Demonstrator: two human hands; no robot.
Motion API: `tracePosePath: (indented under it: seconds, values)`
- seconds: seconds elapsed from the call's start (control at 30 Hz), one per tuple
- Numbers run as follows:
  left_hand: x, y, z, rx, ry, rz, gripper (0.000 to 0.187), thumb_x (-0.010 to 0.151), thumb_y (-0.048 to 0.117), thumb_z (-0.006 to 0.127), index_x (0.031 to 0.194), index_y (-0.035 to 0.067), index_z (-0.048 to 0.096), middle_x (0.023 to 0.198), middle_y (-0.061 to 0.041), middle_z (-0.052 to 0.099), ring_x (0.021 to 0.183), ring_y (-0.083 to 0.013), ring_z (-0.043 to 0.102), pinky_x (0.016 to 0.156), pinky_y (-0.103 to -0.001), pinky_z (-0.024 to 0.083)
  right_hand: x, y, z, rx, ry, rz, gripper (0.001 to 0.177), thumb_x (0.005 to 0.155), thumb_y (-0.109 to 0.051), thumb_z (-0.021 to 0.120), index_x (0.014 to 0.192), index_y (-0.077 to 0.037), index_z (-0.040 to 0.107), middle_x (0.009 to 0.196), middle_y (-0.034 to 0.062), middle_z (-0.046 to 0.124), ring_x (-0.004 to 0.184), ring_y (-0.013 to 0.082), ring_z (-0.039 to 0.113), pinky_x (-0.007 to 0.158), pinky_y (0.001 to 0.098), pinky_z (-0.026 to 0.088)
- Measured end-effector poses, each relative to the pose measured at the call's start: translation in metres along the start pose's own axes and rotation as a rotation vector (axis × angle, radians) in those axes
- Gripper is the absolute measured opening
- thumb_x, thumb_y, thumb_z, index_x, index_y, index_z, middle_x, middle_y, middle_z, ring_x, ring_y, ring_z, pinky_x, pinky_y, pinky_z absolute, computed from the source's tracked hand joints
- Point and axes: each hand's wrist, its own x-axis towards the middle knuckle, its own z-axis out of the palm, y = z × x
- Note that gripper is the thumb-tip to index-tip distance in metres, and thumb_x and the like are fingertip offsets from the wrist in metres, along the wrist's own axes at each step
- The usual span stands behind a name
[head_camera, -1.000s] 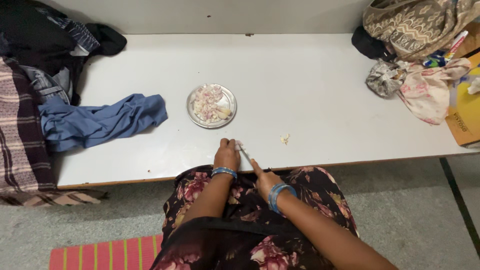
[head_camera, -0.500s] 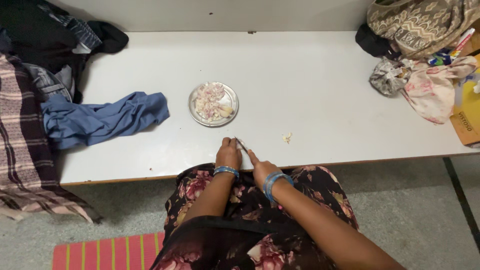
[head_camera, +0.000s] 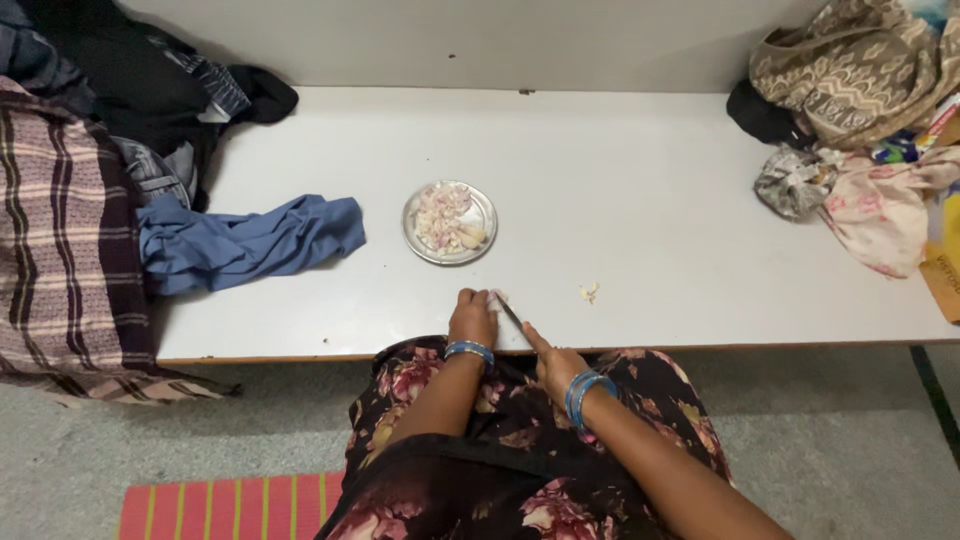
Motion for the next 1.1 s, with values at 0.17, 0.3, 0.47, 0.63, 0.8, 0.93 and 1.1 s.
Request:
tracePosePath:
  seconds: [0.17, 0.3, 0.47, 0.63, 0.8, 0.93, 1.1]
  values:
    - [-0.005, 0.001, -0.003, 0.014, -0.032, -0.023, 0.04, 0.081, 0.01, 0.074, 0.119, 0.003, 0.067, 0.123, -0.019, 0.06, 0.101, -0.0403, 0.067, 0.089, -0.047, 0.056, 0.013, -0.003, 0.006, -0.017, 0.005, -0.035, 0.078, 0.09, -0.006, 0.051, 0.161, -0.025, 0.023, 0.08, 0.0256, 0.07, 0.072, 0.0403, 0.07, 0.075, 0.0508, 0.056]
    - [-0.002, 0.003, -0.005, 0.038, -0.03, 0.028, 0.035, 0.082, 0.009, 0.073, 0.115, 0.002, 0.068, 0.122, -0.019, 0.059, 0.102, -0.0415, 0.065, 0.087, -0.048, 0.055, 0.028, 0.001, 0.011, -0.157, -0.044, -0.036, 0.08, 0.091, -0.008, 0.052, 0.163, -0.021, 0.017, 0.088, 0.0277, 0.071, 0.08, 0.0434, 0.07, 0.08, 0.0526, 0.056]
    - [-0.003, -0.001, 0.0, 0.021, -0.028, 0.078, 0.029, 0.082, 0.007, 0.069, 0.111, 0.002, 0.067, 0.115, -0.019, 0.06, 0.099, -0.0414, 0.065, 0.086, -0.048, 0.056, 0.055, 0.003, 0.022, -0.221, -0.059, -0.03, 0.083, 0.089, -0.006, 0.053, 0.163, -0.021, 0.018, 0.092, 0.0294, 0.07, 0.083, 0.0437, 0.07, 0.079, 0.0533, 0.056]
    - [-0.003, 0.0, 0.0, 0.026, 0.003, 0.063, 0.03, 0.082, 0.006, 0.067, 0.112, 0.003, 0.066, 0.115, -0.02, 0.06, 0.098, -0.0417, 0.065, 0.085, -0.048, 0.056, 0.034, 0.002, 0.02, -0.224, -0.067, -0.057, 0.084, 0.091, -0.007, 0.055, 0.164, -0.018, 0.013, 0.085, 0.0278, 0.07, 0.078, 0.0429, 0.069, 0.076, 0.0524, 0.056]
    - [-0.005, 0.0, 0.001, 0.037, 0.0, 0.025, 0.03, 0.084, 0.006, 0.067, 0.114, 0.004, 0.063, 0.117, -0.021, 0.058, 0.1, -0.0429, 0.064, 0.085, -0.049, 0.055, 0.008, 0.007, 0.008, -0.068, 0.012, -0.095, 0.086, 0.088, -0.002, 0.053, 0.163, -0.024, 0.017, 0.07, 0.0224, 0.066, 0.059, 0.0359, 0.063, 0.066, 0.0509, 0.053]
    - [-0.006, 0.0, 0.0, 0.043, -0.019, 0.028, 0.033, 0.082, 0.008, 0.068, 0.114, 0.003, 0.062, 0.116, -0.021, 0.058, 0.1, -0.043, 0.064, 0.085, -0.049, 0.055, 0.008, -0.005, 0.001, -0.045, -0.018, -0.013, 0.082, 0.093, -0.004, 0.05, 0.164, -0.029, 0.017, 0.071, 0.023, 0.068, 0.061, 0.0371, 0.066, 0.067, 0.0501, 0.054]
    - [-0.005, 0.0, 0.0, 0.033, -0.015, 0.035, 0.028, 0.082, 0.008, 0.068, 0.11, 0.004, 0.063, 0.115, -0.02, 0.059, 0.099, -0.0424, 0.064, 0.085, -0.05, 0.055, 0.015, -0.015, 0.006, -0.214, -0.056, -0.003, 0.085, 0.091, -0.008, 0.055, 0.163, -0.019, 0.011, 0.089, 0.0276, 0.071, 0.084, 0.0428, 0.071, 0.078, 0.0537, 0.055]
